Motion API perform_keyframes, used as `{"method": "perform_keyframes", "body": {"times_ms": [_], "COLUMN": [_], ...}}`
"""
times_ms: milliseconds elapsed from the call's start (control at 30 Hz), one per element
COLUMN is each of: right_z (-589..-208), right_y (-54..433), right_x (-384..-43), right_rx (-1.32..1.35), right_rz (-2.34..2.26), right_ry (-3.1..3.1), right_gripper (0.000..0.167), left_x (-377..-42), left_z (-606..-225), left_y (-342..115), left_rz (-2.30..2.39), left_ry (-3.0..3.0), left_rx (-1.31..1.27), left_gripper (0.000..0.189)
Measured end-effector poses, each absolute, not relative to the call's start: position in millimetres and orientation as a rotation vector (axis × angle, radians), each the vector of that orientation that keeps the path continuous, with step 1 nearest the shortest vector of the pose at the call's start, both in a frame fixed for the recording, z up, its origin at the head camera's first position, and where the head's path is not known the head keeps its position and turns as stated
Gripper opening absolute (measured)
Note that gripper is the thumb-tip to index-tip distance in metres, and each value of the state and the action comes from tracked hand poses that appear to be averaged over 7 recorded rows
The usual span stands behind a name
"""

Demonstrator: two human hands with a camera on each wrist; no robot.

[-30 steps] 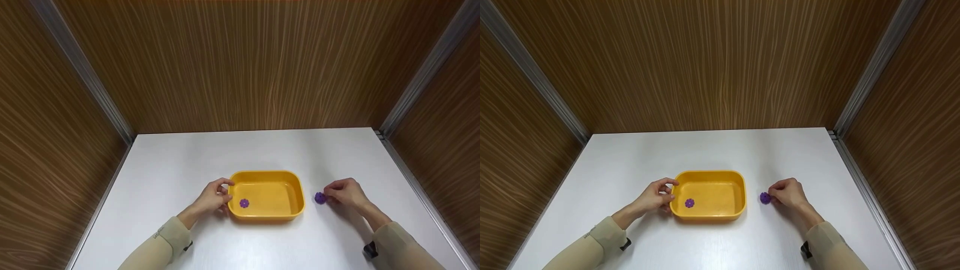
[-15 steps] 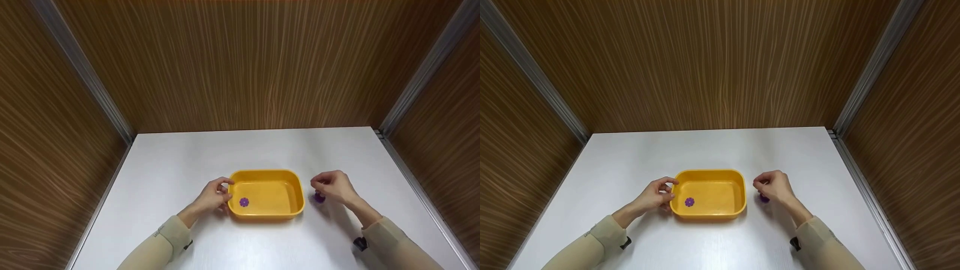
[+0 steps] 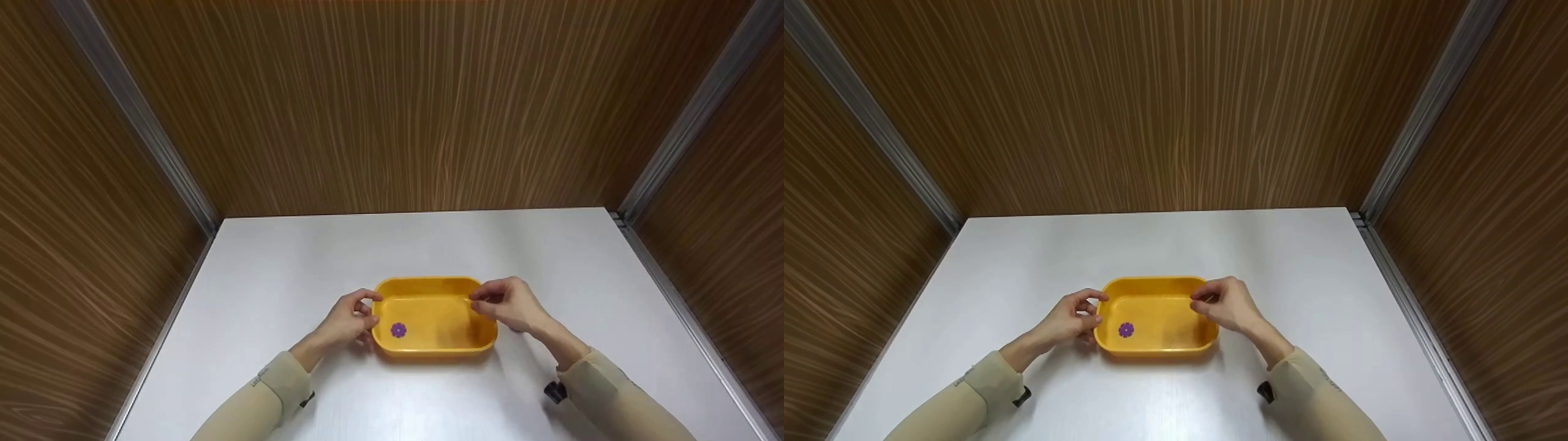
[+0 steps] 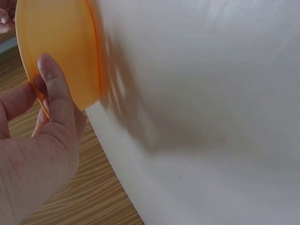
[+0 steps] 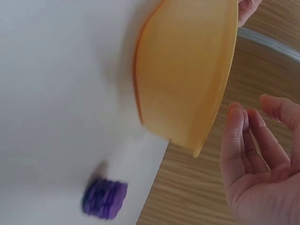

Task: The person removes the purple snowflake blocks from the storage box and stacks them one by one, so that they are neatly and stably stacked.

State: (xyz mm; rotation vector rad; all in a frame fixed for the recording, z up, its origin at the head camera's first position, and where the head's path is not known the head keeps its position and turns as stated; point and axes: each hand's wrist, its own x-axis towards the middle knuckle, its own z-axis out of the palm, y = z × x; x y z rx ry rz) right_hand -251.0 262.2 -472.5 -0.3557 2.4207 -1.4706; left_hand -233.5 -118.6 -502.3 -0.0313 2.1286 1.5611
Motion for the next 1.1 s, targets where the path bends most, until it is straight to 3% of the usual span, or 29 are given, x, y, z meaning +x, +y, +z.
{"method": "perform_keyframes", "body": {"times_ms": [1100], "right_z": [-496], "right_y": [182], "right_x": [-268], "right_rx": [-0.671], "right_rz": [-1.262], "right_ry": [2.412], "right_gripper": [0.040], "left_x": [-232], "left_z": [-496], "left_y": [-120], "left_rz": [1.537], "left_ry": [2.129], "left_rx": [-0.033], "left_gripper": [0.047]}}
